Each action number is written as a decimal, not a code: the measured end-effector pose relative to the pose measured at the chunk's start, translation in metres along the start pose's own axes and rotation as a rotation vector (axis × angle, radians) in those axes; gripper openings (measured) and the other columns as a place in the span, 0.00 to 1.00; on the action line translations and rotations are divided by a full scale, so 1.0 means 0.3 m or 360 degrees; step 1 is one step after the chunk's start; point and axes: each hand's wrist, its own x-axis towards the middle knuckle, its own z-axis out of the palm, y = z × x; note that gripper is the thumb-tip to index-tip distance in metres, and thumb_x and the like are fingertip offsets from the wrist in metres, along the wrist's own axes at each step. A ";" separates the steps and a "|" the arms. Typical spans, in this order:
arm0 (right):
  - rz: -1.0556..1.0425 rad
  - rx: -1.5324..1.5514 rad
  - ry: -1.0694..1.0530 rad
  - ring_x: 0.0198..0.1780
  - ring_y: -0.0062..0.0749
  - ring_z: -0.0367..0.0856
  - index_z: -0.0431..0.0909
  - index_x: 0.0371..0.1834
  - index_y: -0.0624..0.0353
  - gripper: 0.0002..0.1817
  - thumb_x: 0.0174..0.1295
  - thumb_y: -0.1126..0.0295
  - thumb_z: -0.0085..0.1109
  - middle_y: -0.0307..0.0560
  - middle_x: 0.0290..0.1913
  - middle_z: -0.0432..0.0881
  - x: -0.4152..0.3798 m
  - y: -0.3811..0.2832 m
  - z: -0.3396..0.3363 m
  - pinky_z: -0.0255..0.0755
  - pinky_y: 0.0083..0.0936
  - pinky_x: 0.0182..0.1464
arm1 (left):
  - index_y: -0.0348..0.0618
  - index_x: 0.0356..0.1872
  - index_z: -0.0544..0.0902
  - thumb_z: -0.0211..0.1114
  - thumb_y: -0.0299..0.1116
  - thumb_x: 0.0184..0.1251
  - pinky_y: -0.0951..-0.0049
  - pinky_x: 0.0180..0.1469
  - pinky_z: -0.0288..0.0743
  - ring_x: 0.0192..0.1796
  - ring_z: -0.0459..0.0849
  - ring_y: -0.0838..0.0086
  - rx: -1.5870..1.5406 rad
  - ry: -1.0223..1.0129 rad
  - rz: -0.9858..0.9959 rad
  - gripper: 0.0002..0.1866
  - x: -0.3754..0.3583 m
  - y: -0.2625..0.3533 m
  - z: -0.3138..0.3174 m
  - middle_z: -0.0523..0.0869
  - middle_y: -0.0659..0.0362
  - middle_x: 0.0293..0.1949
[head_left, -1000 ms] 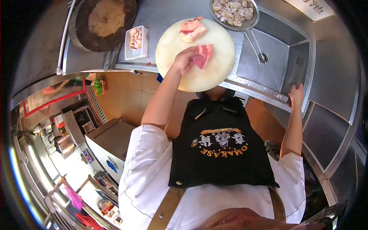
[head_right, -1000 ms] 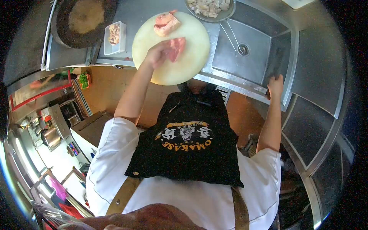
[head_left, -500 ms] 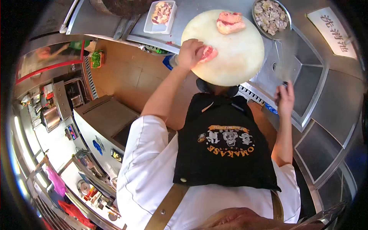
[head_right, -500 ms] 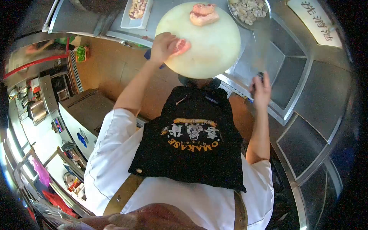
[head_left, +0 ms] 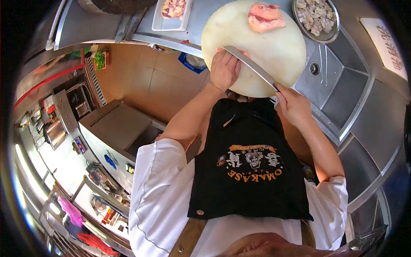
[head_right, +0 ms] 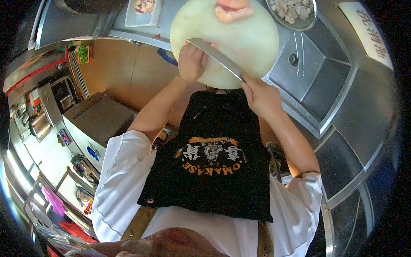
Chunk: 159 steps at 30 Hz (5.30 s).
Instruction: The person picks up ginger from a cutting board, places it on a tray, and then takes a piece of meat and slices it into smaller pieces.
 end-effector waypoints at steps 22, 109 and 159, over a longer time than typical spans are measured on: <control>-0.0320 0.0385 -0.0099 0.47 0.57 0.88 0.81 0.67 0.47 0.20 0.81 0.54 0.51 0.55 0.48 0.90 0.494 -0.002 0.168 0.81 0.45 0.49 | 0.46 0.47 0.89 0.75 0.29 0.56 0.60 0.60 0.77 0.56 0.84 0.60 0.0082 0.0078 -0.0069 0.15 -0.013 0.015 0.021 0.88 0.60 0.50; -0.0266 0.0269 0.0292 0.49 0.54 0.88 0.80 0.70 0.40 0.21 0.80 0.51 0.51 0.48 0.49 0.91 0.623 -0.062 0.159 0.81 0.44 0.50 | 0.43 0.46 0.88 0.77 0.26 0.52 0.58 0.60 0.78 0.55 0.84 0.54 -0.0108 0.0095 -0.0102 0.18 -0.039 -0.004 0.022 0.85 0.55 0.52; 0.0013 -0.0060 -0.0192 0.46 0.56 0.89 0.78 0.72 0.42 0.21 0.78 0.58 0.57 0.56 0.49 0.89 0.094 -0.007 0.052 0.82 0.47 0.44 | 0.43 0.45 0.90 0.77 0.26 0.54 0.59 0.57 0.79 0.53 0.84 0.55 -0.0063 0.0092 0.0042 0.15 -0.042 -0.036 -0.004 0.87 0.56 0.48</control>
